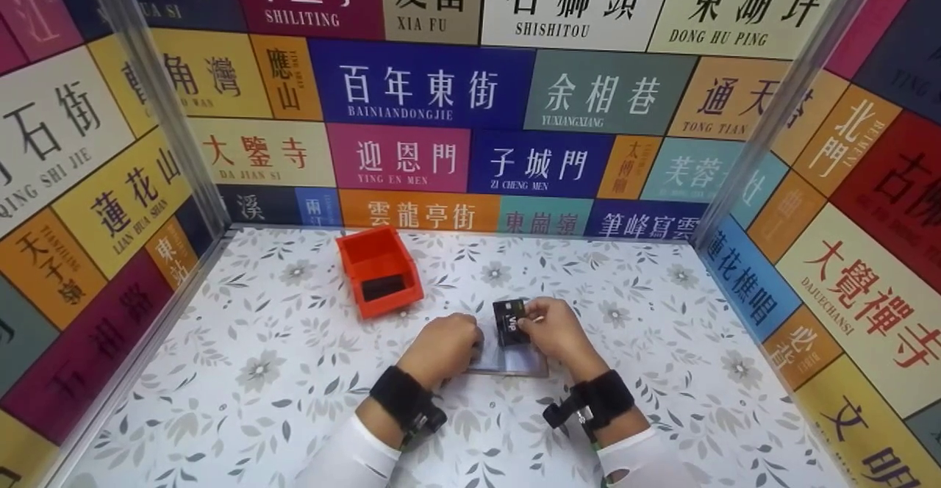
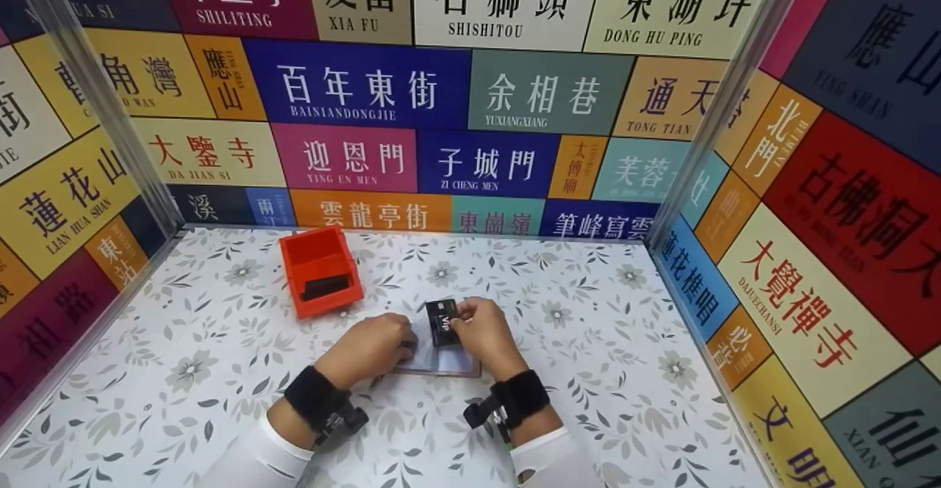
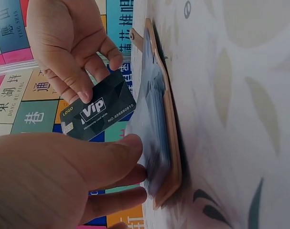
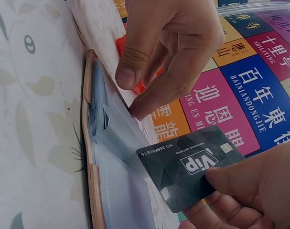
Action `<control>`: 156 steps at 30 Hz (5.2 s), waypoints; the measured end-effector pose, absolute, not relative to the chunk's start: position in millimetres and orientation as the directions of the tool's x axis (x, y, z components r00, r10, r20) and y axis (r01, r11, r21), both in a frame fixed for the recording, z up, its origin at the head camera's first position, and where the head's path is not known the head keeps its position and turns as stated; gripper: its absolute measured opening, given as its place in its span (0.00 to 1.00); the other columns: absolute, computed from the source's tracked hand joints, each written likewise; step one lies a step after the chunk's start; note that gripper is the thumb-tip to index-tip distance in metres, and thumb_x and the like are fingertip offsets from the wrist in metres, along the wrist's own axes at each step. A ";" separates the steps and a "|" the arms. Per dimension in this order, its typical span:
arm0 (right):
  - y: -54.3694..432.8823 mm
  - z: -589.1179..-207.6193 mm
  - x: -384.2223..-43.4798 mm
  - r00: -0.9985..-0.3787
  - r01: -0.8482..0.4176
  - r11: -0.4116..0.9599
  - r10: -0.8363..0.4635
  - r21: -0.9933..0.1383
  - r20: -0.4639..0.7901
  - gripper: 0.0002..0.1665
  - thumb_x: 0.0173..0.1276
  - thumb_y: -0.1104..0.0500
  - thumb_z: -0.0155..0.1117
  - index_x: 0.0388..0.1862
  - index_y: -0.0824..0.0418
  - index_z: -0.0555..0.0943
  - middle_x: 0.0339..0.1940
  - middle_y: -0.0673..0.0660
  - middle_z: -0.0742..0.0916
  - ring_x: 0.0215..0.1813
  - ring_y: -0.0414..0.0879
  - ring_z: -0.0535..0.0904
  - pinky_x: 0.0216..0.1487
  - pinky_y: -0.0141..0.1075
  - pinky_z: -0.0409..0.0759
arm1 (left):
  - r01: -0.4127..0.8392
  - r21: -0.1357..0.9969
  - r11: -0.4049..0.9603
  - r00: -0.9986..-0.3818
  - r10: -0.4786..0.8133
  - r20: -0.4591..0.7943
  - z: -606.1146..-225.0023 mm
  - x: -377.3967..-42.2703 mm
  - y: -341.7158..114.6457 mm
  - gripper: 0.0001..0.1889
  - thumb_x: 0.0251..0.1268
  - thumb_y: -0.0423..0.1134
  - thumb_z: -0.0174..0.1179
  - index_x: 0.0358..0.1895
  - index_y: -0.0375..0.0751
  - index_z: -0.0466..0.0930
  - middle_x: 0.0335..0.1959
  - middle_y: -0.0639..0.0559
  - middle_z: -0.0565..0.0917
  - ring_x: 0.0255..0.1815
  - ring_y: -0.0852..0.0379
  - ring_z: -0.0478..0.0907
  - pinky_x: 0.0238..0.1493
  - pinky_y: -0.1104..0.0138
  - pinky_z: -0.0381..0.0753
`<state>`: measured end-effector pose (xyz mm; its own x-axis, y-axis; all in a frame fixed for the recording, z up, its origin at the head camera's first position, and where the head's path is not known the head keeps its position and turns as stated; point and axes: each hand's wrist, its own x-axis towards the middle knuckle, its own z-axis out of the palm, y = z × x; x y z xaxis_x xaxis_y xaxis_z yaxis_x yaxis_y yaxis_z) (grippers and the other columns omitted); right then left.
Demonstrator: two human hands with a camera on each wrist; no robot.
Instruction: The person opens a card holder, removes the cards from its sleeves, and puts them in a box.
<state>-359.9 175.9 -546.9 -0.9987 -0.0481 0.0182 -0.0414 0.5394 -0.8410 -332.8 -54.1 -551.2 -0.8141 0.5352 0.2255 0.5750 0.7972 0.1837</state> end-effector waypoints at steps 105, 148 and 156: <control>183.0 -561.7 -352.9 -0.897 -0.422 0.766 -0.429 -0.485 0.102 0.12 0.55 0.67 0.75 0.39 0.62 0.92 0.37 0.53 0.86 0.37 0.45 0.79 0.45 0.46 0.83 | 0.190 0.155 0.969 -0.823 0.072 0.563 -556.8 -378.9 -156.4 0.11 0.63 0.23 0.62 0.38 0.38 0.93 0.35 0.41 0.85 0.44 0.39 0.81 0.56 0.39 0.67; 183.6 -560.9 -351.7 -0.898 -0.417 0.772 -0.431 -0.480 0.088 0.12 0.57 0.64 0.77 0.42 0.61 0.91 0.40 0.53 0.87 0.41 0.46 0.82 0.50 0.47 0.83 | 0.585 0.239 0.775 -0.790 0.479 0.381 -546.9 -353.8 -90.4 0.10 0.65 0.33 0.72 0.49 0.46 0.93 0.41 0.52 0.85 0.47 0.51 0.83 0.51 0.59 0.85; 182.8 -561.4 -351.3 -0.895 -0.429 0.769 -0.432 -0.474 0.108 0.11 0.57 0.65 0.76 0.40 0.61 0.90 0.38 0.53 0.87 0.39 0.46 0.81 0.47 0.46 0.83 | 0.595 0.271 0.757 -0.804 0.561 0.198 -556.8 -343.4 -75.6 0.12 0.65 0.38 0.72 0.50 0.52 0.92 0.50 0.56 0.82 0.49 0.54 0.81 0.52 0.58 0.83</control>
<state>-351.3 182.8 -561.4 -0.8953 -0.4322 0.1080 -0.4285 0.7694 -0.4737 -343.4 -75.6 -556.8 -0.8038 0.5610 0.1978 0.5949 0.7566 0.2714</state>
